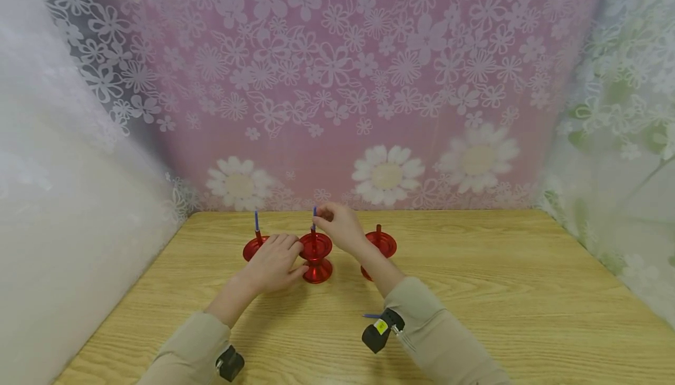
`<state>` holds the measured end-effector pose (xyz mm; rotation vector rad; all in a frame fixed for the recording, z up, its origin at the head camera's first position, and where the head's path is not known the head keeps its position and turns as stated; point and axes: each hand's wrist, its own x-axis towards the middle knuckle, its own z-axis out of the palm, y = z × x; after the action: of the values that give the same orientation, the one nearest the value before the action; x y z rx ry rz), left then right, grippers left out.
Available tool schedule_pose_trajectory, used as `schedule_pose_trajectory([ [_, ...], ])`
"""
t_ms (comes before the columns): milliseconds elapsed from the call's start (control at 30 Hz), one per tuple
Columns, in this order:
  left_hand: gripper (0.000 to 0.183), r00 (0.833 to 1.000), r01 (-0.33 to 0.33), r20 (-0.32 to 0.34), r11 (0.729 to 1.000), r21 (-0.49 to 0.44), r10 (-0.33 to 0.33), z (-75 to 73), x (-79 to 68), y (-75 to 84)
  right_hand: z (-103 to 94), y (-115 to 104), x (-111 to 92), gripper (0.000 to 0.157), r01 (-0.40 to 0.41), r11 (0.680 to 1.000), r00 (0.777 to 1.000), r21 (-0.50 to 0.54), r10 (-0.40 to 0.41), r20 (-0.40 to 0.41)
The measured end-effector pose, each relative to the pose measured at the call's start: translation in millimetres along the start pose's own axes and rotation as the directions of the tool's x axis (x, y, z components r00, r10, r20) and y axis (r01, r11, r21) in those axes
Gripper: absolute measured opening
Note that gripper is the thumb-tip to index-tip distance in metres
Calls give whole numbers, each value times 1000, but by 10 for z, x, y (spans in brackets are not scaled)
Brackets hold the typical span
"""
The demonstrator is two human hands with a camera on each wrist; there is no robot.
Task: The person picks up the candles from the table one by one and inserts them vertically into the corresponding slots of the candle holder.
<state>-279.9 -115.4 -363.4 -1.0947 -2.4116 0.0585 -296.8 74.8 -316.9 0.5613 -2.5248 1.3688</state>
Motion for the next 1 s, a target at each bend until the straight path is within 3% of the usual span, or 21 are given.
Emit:
schedule_pose_trajectory([
  [467, 29, 1000, 6, 22, 1000, 2, -6, -8, -28, -1, 62, 40, 53, 11, 6, 1000, 1000, -17, -7, -20],
  [1000, 30, 999, 15, 45, 1000, 2, -15, -40, -28, 14, 23, 15, 79, 12, 153, 971, 988, -185, -149, 34],
])
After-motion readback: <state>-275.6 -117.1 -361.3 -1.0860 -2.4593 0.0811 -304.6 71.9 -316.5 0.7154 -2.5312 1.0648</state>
